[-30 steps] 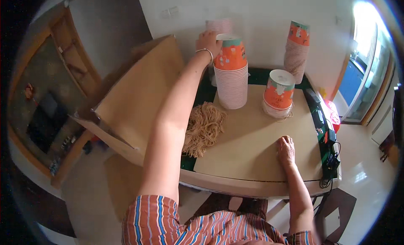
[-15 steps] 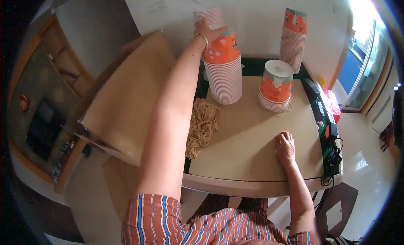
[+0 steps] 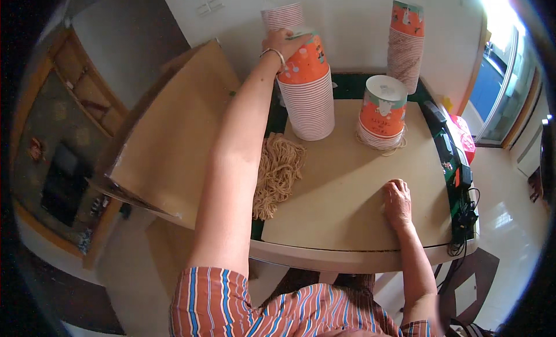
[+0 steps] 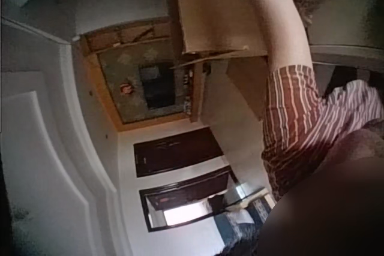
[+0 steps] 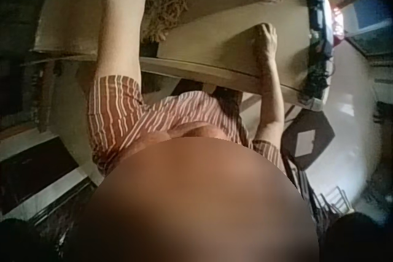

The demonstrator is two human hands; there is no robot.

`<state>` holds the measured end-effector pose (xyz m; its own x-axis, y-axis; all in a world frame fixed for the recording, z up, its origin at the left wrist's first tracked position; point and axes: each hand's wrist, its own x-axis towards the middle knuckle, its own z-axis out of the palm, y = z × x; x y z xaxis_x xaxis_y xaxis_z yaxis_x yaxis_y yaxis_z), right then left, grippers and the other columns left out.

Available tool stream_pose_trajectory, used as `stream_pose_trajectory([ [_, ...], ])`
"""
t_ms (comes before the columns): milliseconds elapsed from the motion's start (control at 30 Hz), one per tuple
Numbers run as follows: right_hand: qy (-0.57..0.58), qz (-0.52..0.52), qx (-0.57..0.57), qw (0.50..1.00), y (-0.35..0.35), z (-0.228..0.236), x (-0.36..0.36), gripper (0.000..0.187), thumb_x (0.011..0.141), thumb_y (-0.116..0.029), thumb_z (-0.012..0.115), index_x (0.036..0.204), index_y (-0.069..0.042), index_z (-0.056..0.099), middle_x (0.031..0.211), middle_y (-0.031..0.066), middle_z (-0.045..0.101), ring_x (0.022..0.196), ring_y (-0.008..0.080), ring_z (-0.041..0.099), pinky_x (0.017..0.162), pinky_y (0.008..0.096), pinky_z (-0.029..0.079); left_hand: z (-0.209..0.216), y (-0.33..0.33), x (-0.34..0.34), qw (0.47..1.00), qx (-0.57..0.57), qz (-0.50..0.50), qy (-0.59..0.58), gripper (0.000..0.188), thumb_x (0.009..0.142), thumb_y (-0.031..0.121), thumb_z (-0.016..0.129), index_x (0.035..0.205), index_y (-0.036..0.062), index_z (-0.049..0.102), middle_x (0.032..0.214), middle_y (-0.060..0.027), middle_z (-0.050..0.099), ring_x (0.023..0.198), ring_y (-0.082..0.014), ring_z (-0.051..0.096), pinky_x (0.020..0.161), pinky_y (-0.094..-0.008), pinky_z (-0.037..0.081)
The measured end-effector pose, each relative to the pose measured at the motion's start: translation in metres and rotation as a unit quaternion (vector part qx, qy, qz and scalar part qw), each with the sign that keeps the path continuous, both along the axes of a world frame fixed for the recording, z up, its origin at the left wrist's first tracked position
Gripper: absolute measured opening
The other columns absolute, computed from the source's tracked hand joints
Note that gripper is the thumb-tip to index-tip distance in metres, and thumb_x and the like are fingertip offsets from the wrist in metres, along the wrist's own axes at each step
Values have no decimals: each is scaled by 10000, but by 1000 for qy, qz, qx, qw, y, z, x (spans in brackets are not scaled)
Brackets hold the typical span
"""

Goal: Attaching a string handle to paper cups and stacking them for packaging.

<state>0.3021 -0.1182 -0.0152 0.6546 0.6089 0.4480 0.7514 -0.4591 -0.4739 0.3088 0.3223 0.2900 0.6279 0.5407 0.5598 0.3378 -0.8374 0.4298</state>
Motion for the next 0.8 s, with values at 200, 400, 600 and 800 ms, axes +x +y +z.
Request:
stream_pose_trajectory([
  [200, -21, 9, 13, 1000, -1, -5, 5, 205, 790, 1, 594, 987, -55, 601, 1109, 127, 570, 1091, 351, 526, 943, 442, 446, 0, -12, -7, 999, 19, 17, -29, 862, 624, 756, 708, 1117, 49, 729, 1207, -178, 662, 1116, -307, 648, 995, -390, 497],
  [400, -18, -3, 5, 1000, -1, -8, 6, 100, 885, -66, 559, 966, -56, 617, 1108, 114, 574, 1066, 344, 533, 922, 441, 449, 3, -22, 1, 996, 22, 84, -24, 1091, 596, 749, 729, 1400, 49, 494, 1502, -191, 362, 1301, -406, 483, 1043, -477, 457],
  [600, -11, -2, 6, 1000, -1, -1, 2, 116, 877, -64, 564, 984, -58, 608, 1117, 116, 568, 1076, 344, 531, 933, 441, 444, 8, -31, 7, 992, -45, 113, 28, 1184, 570, 752, 738, 1472, 75, 379, 1497, -182, 340, 1308, -424, 467, 1029, -547, 456],
  [800, -18, -3, 15, 1000, 0, -5, 4, 84, 907, -81, 573, 957, -37, 624, 1083, 124, 596, 1061, 343, 549, 921, 434, 460, 5, -32, 8, 995, -43, 88, 3, 1186, 572, 709, 752, 1476, 45, 367, 1461, -180, 353, 1320, -419, 425, 984, -521, 524],
])
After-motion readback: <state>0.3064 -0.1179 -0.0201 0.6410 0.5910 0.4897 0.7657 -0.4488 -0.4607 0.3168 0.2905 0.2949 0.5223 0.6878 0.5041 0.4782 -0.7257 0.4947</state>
